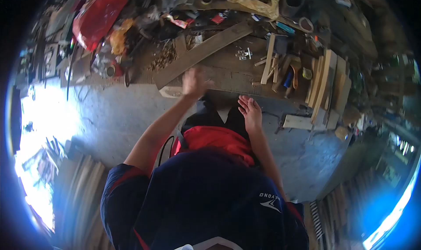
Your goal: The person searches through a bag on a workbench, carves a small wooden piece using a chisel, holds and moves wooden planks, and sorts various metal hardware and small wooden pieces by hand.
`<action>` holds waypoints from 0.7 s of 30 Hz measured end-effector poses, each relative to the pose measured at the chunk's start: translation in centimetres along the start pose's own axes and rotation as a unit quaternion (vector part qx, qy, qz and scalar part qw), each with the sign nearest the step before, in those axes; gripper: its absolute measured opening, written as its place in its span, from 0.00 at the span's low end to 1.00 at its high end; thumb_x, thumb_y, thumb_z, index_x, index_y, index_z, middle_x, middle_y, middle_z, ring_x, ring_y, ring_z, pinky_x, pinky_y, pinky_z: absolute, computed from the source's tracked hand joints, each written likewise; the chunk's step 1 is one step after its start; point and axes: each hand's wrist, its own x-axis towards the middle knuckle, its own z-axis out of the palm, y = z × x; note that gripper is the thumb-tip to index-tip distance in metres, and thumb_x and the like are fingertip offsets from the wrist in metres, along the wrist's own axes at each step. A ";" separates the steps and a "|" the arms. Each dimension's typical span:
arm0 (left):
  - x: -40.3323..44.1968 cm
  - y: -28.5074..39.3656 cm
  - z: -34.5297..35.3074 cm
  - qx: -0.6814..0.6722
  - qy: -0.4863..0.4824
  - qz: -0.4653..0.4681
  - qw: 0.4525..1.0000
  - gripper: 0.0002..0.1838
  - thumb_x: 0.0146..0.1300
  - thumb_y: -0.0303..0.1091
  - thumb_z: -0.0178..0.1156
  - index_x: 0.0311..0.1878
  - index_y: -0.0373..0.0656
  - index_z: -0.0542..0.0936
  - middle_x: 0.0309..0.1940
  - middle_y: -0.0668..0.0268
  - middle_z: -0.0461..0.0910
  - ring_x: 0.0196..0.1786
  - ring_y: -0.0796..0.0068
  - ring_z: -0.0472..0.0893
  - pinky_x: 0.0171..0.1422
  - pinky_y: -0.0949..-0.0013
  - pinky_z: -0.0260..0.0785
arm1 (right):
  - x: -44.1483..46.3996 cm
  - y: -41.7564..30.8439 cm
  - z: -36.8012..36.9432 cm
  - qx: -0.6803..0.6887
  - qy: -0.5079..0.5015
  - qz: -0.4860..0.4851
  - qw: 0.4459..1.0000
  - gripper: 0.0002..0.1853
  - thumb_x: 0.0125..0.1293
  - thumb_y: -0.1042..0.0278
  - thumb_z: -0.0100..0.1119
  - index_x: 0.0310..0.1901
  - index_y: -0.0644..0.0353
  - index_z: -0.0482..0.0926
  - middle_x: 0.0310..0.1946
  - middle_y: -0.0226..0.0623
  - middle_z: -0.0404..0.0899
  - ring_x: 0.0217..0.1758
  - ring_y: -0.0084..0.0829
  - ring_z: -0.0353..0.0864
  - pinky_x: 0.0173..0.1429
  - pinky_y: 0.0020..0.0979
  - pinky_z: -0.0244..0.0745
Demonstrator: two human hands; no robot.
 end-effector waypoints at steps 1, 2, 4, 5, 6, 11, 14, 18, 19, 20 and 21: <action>0.6 -3.9 0.2 0.119 0.137 0.081 0.980 0.41 0.43 0.54 0.68 0.62 0.51 0.69 0.64 0.56 0.60 0.65 0.50 0.60 0.63 0.45 0.56 | -0.5 0.1 -0.5 0.010 0.015 -0.009 1.000 0.18 0.72 0.53 0.44 0.51 0.58 0.72 0.50 0.35 0.77 0.54 0.29 0.75 0.54 0.33 0.69; 1.6 -6.6 -0.9 0.121 0.110 0.049 0.985 0.45 0.43 0.55 0.69 0.65 0.52 0.65 0.66 0.58 0.56 0.67 0.49 0.55 0.65 0.43 0.52 | -1.0 0.2 -0.9 0.024 0.031 -0.007 0.999 0.18 0.72 0.53 0.43 0.51 0.58 0.72 0.50 0.35 0.78 0.54 0.29 0.75 0.54 0.33 0.69; 2.6 -11.9 -0.8 0.171 0.104 0.029 0.979 0.45 0.44 0.52 0.69 0.67 0.54 0.63 0.64 0.58 0.59 0.66 0.51 0.57 0.67 0.47 0.50 | -1.9 0.5 -1.8 0.050 0.061 -0.018 0.997 0.18 0.72 0.53 0.43 0.51 0.58 0.73 0.50 0.36 0.78 0.54 0.29 0.76 0.53 0.32 0.69; 2.7 -14.5 -0.8 0.132 0.070 0.072 0.986 0.45 0.46 0.49 0.69 0.68 0.54 0.61 0.64 0.57 0.60 0.65 0.51 0.59 0.67 0.49 0.51 | -2.5 0.7 -2.3 0.058 0.079 -0.010 0.995 0.18 0.72 0.53 0.44 0.51 0.58 0.73 0.50 0.35 0.78 0.54 0.29 0.76 0.53 0.32 0.69; 2.7 -14.9 -1.1 0.182 0.052 0.062 0.980 0.46 0.46 0.48 0.70 0.69 0.54 0.58 0.63 0.54 0.60 0.65 0.50 0.60 0.66 0.49 0.52 | -3.1 0.9 -2.9 0.067 0.097 -0.003 0.993 0.18 0.72 0.53 0.44 0.51 0.58 0.73 0.49 0.35 0.78 0.53 0.29 0.76 0.53 0.31 0.69; 4.1 -17.2 -1.5 0.030 -0.072 0.104 0.991 0.49 0.43 0.47 0.71 0.67 0.39 0.58 0.59 0.45 0.63 0.61 0.47 0.64 0.65 0.52 0.57 | -5.4 1.8 -6.0 0.107 0.156 -0.020 0.982 0.17 0.72 0.53 0.45 0.50 0.57 0.74 0.47 0.34 0.79 0.51 0.28 0.78 0.50 0.29 0.71; 2.8 -15.8 -1.9 -0.115 -0.133 0.140 0.974 0.44 0.44 0.46 0.71 0.61 0.35 0.62 0.57 0.47 0.67 0.60 0.52 0.68 0.62 0.56 0.61 | -5.7 1.7 -8.1 0.134 0.185 -0.031 0.973 0.17 0.72 0.54 0.44 0.47 0.58 0.75 0.45 0.34 0.80 0.47 0.27 0.79 0.46 0.29 0.72; -1.7 -9.9 -5.6 -0.349 -0.256 -0.063 0.899 0.35 0.52 0.45 0.65 0.57 0.34 0.65 0.51 0.58 0.69 0.54 0.67 0.68 0.56 0.68 0.63 | -3.2 2.9 -12.0 0.148 0.169 -0.077 0.971 0.15 0.71 0.54 0.46 0.41 0.56 0.76 0.33 0.33 0.79 0.38 0.29 0.79 0.42 0.30 0.74; -2.8 -8.3 -6.3 -0.360 -0.234 -0.071 0.900 0.31 0.52 0.44 0.62 0.54 0.34 0.67 0.49 0.60 0.68 0.53 0.68 0.68 0.56 0.69 0.62 | -2.4 2.4 -12.6 0.157 0.170 -0.083 0.969 0.15 0.71 0.54 0.46 0.41 0.56 0.76 0.33 0.33 0.79 0.38 0.29 0.79 0.42 0.30 0.74; -3.1 -7.2 -6.5 -0.270 -0.234 -0.047 0.933 0.33 0.48 0.40 0.63 0.55 0.34 0.64 0.48 0.61 0.68 0.53 0.67 0.67 0.57 0.67 0.61 | -1.3 1.6 -13.0 0.201 0.133 -0.056 0.969 0.14 0.70 0.55 0.48 0.37 0.56 0.75 0.29 0.32 0.77 0.35 0.29 0.78 0.41 0.30 0.74; -3.8 -5.8 -6.2 -0.265 -0.234 -0.044 0.934 0.33 0.48 0.40 0.63 0.55 0.34 0.64 0.48 0.61 0.68 0.53 0.67 0.67 0.57 0.67 0.61 | -0.4 0.9 -13.3 0.242 0.094 -0.028 0.965 0.13 0.69 0.55 0.49 0.34 0.56 0.74 0.26 0.32 0.75 0.33 0.28 0.77 0.39 0.31 0.74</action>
